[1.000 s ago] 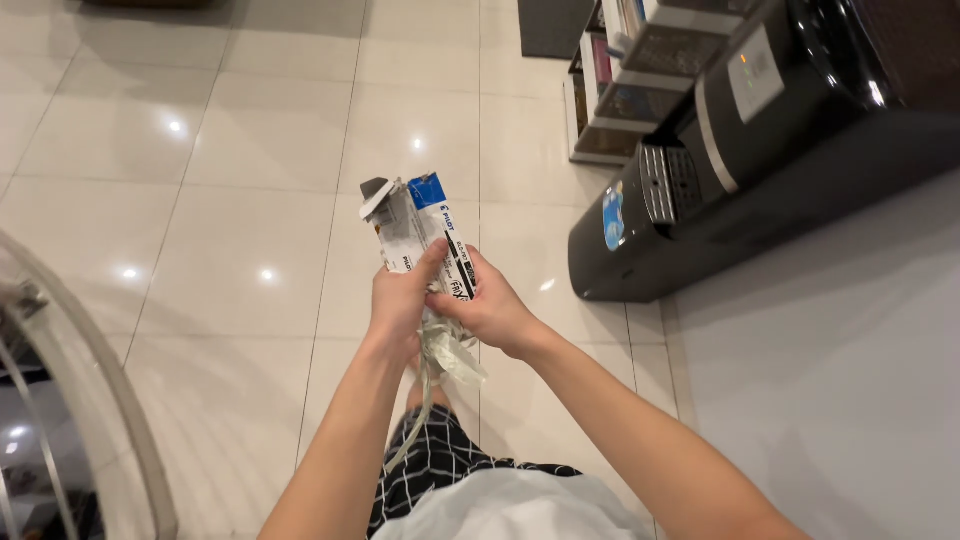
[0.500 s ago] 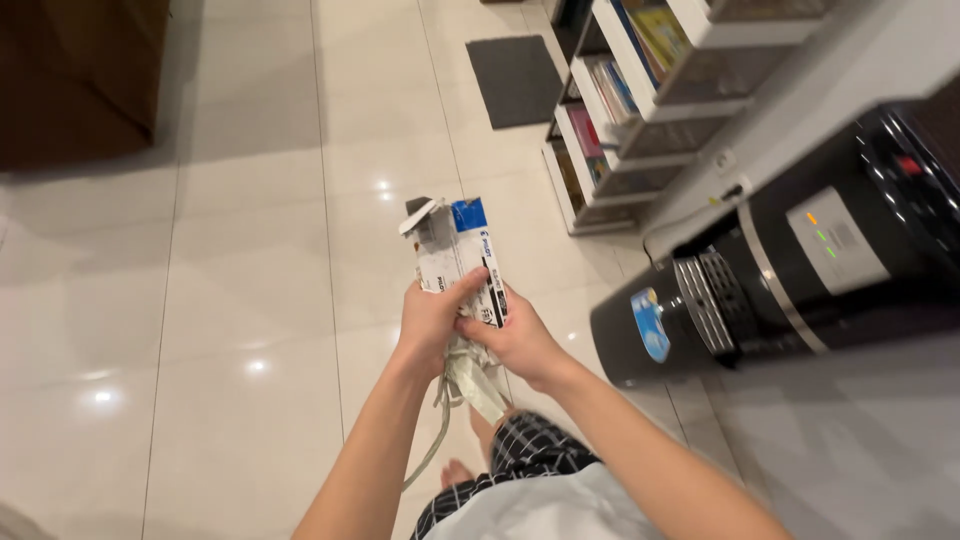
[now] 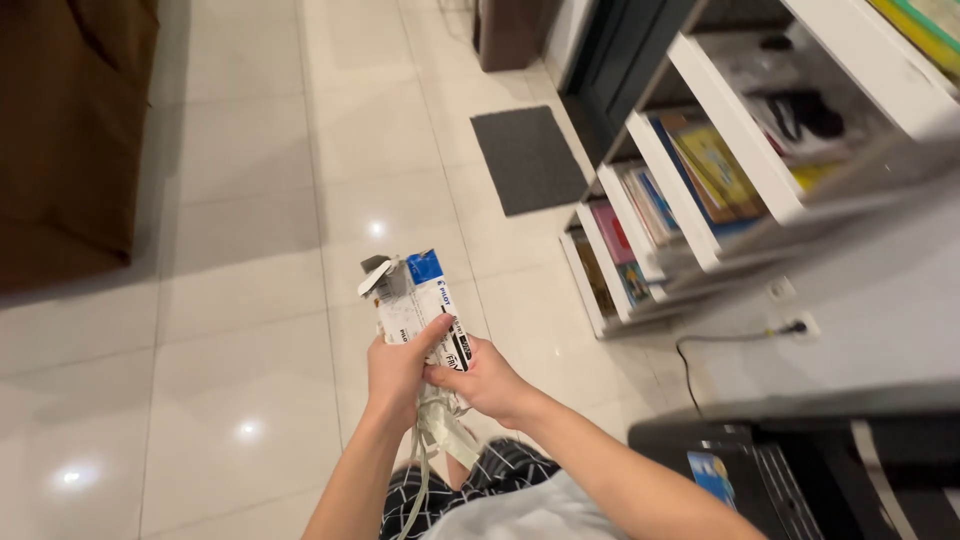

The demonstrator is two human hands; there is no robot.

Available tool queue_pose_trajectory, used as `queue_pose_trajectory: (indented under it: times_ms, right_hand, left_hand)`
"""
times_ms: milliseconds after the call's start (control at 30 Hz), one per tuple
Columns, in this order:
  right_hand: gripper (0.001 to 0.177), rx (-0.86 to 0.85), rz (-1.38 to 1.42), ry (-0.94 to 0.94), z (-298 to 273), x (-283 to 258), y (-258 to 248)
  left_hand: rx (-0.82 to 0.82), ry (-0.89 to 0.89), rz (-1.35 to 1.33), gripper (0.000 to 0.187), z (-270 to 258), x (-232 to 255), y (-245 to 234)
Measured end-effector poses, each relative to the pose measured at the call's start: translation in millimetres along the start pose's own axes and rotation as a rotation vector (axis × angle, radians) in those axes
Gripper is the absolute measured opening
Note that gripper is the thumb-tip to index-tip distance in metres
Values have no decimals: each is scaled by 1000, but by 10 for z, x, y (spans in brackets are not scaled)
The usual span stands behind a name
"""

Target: Organizing various household items, books, and containers into shelves and plastic storage drawers.

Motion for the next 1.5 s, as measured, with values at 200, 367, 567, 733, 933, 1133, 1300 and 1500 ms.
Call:
queue_pose_trajectory:
  times_ms: [200, 367, 567, 733, 933, 1133, 1300, 1500]
  right_hand:
    - [32, -97, -91, -27, 1465, -595, 54]
    - [32, -54, -151, -8, 2875, -780, -184]
    - [43, 123, -60, -103, 4032, -1734, -405]
    - [56, 261, 22, -170, 4936, -2303, -692]
    - [64, 259, 178, -197, 6308, -2513, -1121]
    - [61, 169, 96, -111, 7709, -3067, -1410]
    - [58, 77, -11, -104, 8764, -3775, -1678]
    - [57, 125, 14, -122, 10086, -4062, -2268]
  left_hand:
    - [87, 84, -43, 37, 1328, 718, -151]
    - [51, 8, -10, 37, 2644, 1299, -43]
    - [-153, -9, 35, 36, 3995, 2241, 535]
    - [-289, -36, 92, 35, 5021, 2780, 1003]
    - [-294, -71, 182, 36, 6420, 3212, 1308]
    - [-161, -86, 151, 37, 7699, 3863, 1449]
    - [-96, -93, 97, 38, 8690, 4510, 1692]
    - [-143, -109, 120, 39, 10085, 4917, 2195]
Point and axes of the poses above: each hand's wrist, its own z-axis towards the middle knuckle, its own y-axis out of the palm, x = y × z, the point moved 2 cm from there along z, towards the middle knuckle, and after that the axes turned 9 degrees about -z, right-handed, at the moved point
